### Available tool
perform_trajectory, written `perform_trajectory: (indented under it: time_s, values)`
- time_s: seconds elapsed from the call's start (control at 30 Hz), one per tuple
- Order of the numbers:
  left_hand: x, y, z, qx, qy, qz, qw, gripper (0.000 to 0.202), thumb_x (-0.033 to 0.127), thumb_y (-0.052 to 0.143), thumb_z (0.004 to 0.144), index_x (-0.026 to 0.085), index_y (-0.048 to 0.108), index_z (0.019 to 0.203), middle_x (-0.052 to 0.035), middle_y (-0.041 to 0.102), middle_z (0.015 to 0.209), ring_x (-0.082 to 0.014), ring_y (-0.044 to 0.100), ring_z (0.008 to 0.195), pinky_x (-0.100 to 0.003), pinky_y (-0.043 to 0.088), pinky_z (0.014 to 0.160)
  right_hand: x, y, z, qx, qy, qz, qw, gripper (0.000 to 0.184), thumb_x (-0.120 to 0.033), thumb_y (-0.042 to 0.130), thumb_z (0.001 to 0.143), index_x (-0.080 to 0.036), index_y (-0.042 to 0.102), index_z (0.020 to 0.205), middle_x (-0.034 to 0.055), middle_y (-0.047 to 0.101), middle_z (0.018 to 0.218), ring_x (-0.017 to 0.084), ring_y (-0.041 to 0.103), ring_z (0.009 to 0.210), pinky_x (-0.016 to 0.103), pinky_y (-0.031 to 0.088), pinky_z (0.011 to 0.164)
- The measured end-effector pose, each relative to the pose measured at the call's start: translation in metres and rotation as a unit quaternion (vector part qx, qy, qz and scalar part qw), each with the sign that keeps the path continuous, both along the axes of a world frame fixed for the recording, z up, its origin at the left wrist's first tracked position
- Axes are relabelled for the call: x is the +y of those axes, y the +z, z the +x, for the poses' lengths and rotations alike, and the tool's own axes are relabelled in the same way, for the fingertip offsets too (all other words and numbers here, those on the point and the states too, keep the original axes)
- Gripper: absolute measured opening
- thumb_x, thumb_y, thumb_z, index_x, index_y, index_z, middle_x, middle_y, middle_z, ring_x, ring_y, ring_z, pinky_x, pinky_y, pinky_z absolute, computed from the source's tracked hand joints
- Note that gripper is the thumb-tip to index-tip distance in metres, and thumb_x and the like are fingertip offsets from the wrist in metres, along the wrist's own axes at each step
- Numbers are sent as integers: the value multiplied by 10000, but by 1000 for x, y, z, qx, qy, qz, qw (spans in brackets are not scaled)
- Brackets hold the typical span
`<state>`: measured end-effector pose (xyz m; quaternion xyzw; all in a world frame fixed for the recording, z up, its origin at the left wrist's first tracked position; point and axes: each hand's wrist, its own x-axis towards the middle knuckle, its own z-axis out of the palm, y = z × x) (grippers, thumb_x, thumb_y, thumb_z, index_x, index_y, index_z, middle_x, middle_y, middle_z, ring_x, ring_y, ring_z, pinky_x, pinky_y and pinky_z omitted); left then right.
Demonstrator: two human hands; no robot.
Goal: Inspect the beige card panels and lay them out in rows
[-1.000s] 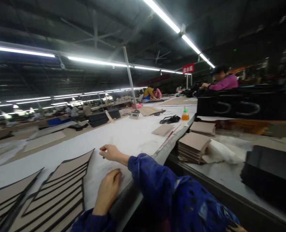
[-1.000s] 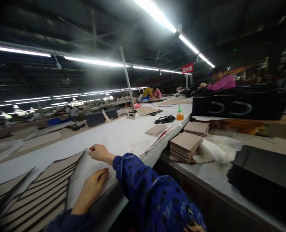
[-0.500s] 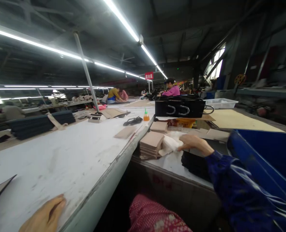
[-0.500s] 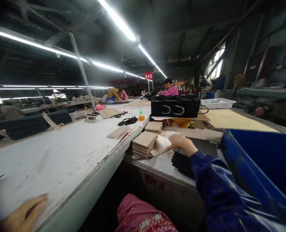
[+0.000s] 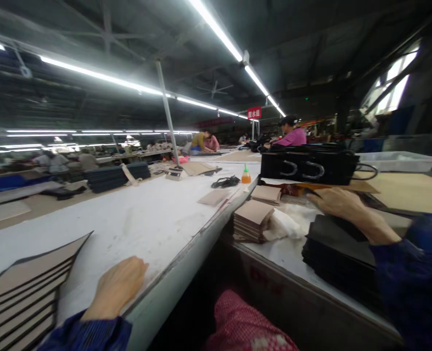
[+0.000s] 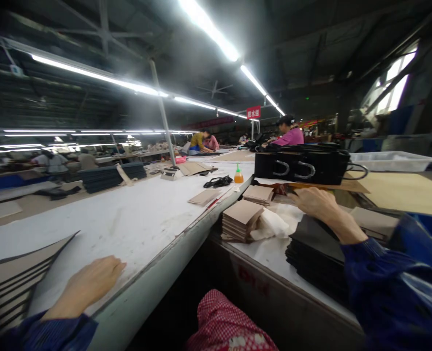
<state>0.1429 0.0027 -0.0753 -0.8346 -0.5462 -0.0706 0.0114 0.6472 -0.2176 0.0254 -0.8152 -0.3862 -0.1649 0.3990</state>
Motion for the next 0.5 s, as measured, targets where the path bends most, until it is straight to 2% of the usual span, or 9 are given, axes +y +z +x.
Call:
perform_trajectory:
  time_s: [0.07, 0.1, 0.2, 0.27, 0.33, 0.4, 0.47, 0.5]
  values:
    - [2, 13, 11, -8, 22, -6, 1000, 388, 386, 329, 857, 188, 611, 678, -165, 694, 903, -332, 631, 911, -431, 443, 789, 28, 19, -38, -54, 28, -35, 998, 213, -370, 657, 804, -190, 674, 691, 112, 629, 689, 261, 621, 778, 409, 373, 727]
    - [4, 15, 15, -28, 41, -8, 999, 412, 424, 311, 870, 195, 598, 683, -152, 695, 888, -327, 633, 899, -420, 445, 765, 43, 27, -62, -125, 38, -50, 990, 239, -391, 584, 860, -186, 673, 777, 121, 651, 791, 259, 623, 808, 387, 388, 726]
    - [8, 10, 18, -138, 79, -5, 987, 442, 509, 291, 879, 210, 556, 691, -111, 684, 797, -303, 637, 847, -393, 453, 732, 88, 41, -146, -234, 139, -59, 961, 289, -345, 433, 946, -160, 645, 881, 119, 651, 911, 229, 620, 827, 314, 423, 723]
    - [10, 4, 18, -267, 52, -9, 962, 453, 554, 292, 879, 207, 563, 772, -89, 676, 800, -273, 638, 821, -384, 466, 754, 122, 40, -203, -227, 219, -92, 945, 303, -313, 378, 963, -154, 635, 948, 111, 647, 924, 217, 623, 791, 295, 440, 701]
    - [10, 1, 17, -427, -5, -36, 903, 519, 611, 287, 872, 181, 565, 955, -92, 669, 881, -249, 638, 826, -373, 492, 743, 157, 30, -255, -203, 312, -120, 921, 293, -267, 373, 952, -133, 625, 1015, 131, 646, 952, 221, 629, 771, 295, 454, 673]
    - [11, 1, 18, -568, -41, -76, 818, 631, 659, 304, 851, 146, 484, 1173, -118, 643, 992, -242, 637, 838, -366, 522, 683, 190, 17, -300, -181, 387, -140, 893, 251, -203, 423, 909, -98, 646, 959, 169, 652, 969, 247, 635, 798, 310, 464, 667]
    - [11, 2, 17, -658, -32, -106, 745, 708, 675, 328, 838, 150, 376, 1311, -142, 608, 1087, -234, 639, 833, -346, 534, 619, 217, 3, -334, -166, 429, -147, 876, 232, -251, 473, 903, -128, 669, 886, 127, 683, 896, 220, 643, 780, 281, 473, 670]
    - [12, 2, 16, -681, -18, -115, 723, 711, 664, 355, 839, 169, 337, 1350, -147, 591, 1133, -227, 640, 844, -330, 535, 609, 227, -4, -345, -150, 446, -150, 869, 283, -298, 446, 930, -146, 676, 867, 95, 692, 831, 195, 644, 733, 260, 475, 653]
